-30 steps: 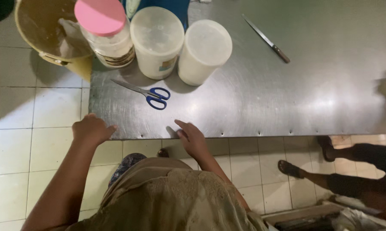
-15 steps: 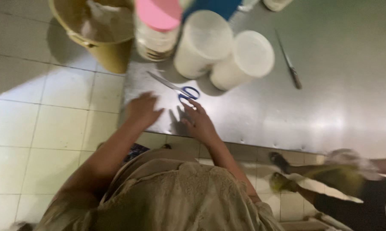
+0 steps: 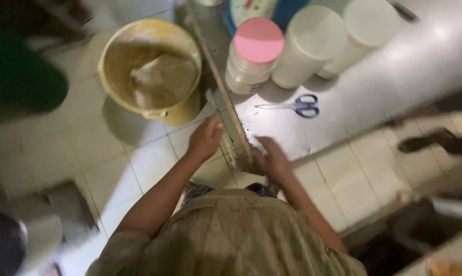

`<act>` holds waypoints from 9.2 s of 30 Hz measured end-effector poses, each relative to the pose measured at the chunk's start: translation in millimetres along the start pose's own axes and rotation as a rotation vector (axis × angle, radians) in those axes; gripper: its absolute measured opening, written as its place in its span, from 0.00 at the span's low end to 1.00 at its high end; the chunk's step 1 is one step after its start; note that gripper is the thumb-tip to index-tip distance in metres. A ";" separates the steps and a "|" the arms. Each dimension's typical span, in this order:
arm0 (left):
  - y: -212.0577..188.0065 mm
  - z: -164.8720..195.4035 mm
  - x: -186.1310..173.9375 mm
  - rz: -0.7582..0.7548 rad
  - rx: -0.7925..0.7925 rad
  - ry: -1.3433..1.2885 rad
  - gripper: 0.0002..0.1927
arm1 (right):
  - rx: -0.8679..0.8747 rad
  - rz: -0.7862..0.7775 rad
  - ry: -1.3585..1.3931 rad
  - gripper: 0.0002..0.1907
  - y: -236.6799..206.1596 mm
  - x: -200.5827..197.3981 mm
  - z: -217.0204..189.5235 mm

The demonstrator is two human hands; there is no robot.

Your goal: The person kneads dough in a yellow bowl, wipes the stainless steel worktable with a cloth, then stands at a table with trays of rolled pastries and stirs a thick yellow batter in a large metal pot with a spoon, repeatedly lifting and turning the mixture.

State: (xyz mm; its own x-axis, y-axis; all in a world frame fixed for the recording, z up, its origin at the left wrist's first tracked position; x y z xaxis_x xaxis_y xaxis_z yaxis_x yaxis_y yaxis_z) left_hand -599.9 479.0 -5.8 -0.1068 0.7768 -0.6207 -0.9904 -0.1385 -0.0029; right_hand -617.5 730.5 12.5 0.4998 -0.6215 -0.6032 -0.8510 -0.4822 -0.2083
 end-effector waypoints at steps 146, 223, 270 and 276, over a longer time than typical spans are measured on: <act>185.2 -182.7 -452.9 -0.348 1.046 0.286 0.46 | 0.237 0.665 -0.379 0.43 268.1 289.8 -455.2; 232.8 -181.3 -434.2 -0.678 1.061 0.322 0.41 | 0.527 0.537 -0.490 0.35 224.0 288.1 -440.1; 257.3 -227.5 -519.3 -0.475 0.853 0.283 0.39 | 0.219 0.414 -0.518 0.34 303.4 276.7 -471.3; 262.9 -226.8 -521.3 -0.477 0.804 0.292 0.39 | 0.181 0.384 -0.478 0.34 317.3 263.6 -473.7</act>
State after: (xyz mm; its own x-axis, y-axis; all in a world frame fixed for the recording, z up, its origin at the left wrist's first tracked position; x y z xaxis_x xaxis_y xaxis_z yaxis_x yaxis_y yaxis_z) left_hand -784.5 -101.7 139.3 0.2394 0.4452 -0.8629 -0.7006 0.6945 0.1639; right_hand -679.3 121.2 152.1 0.0619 -0.3655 -0.9287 -0.9899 -0.1417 -0.0102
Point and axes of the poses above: each hand's wrist, its own y-axis towards the middle knuckle, its own x-axis out of the palm, z = x × y, the point moved 1 cm from there along y, towards the middle knuckle, and after that the axes turned 5 degrees about -z, right-handed, at the moved point
